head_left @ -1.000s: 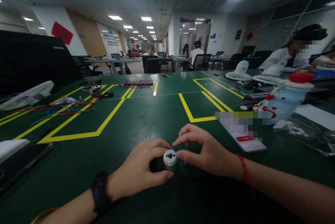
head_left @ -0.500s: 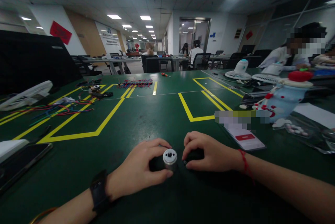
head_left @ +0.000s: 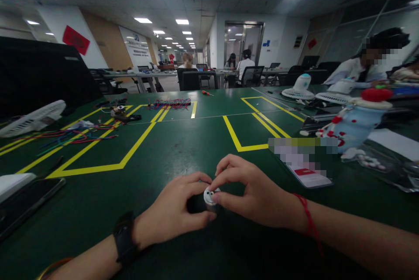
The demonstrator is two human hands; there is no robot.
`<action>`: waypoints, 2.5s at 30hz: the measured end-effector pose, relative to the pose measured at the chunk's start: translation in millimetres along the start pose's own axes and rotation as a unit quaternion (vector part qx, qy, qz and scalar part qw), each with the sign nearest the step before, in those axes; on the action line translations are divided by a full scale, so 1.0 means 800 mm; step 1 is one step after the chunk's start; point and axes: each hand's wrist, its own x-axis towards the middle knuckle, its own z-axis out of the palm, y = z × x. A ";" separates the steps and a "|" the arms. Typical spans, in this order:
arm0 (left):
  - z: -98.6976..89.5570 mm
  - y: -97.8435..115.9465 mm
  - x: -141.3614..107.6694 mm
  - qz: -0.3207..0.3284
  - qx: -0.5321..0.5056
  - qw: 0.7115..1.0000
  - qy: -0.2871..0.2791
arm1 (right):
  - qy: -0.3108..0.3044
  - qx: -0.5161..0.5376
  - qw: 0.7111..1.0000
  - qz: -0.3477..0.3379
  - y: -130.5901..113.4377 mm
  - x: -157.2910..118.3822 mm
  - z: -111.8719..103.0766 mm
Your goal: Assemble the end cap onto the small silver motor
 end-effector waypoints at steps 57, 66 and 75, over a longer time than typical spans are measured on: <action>-0.004 0.001 0.000 -0.017 -0.027 0.999 -0.003 | -0.145 0.011 0.989 0.004 0.056 -0.020 -0.021; -0.005 -0.001 -0.002 -0.014 -0.022 1.000 -0.001 | -0.133 0.157 0.975 0.086 0.076 -0.015 -0.034; -0.005 0.002 0.000 -0.017 -0.028 0.999 -0.008 | -0.144 0.043 0.988 0.021 0.067 -0.019 -0.024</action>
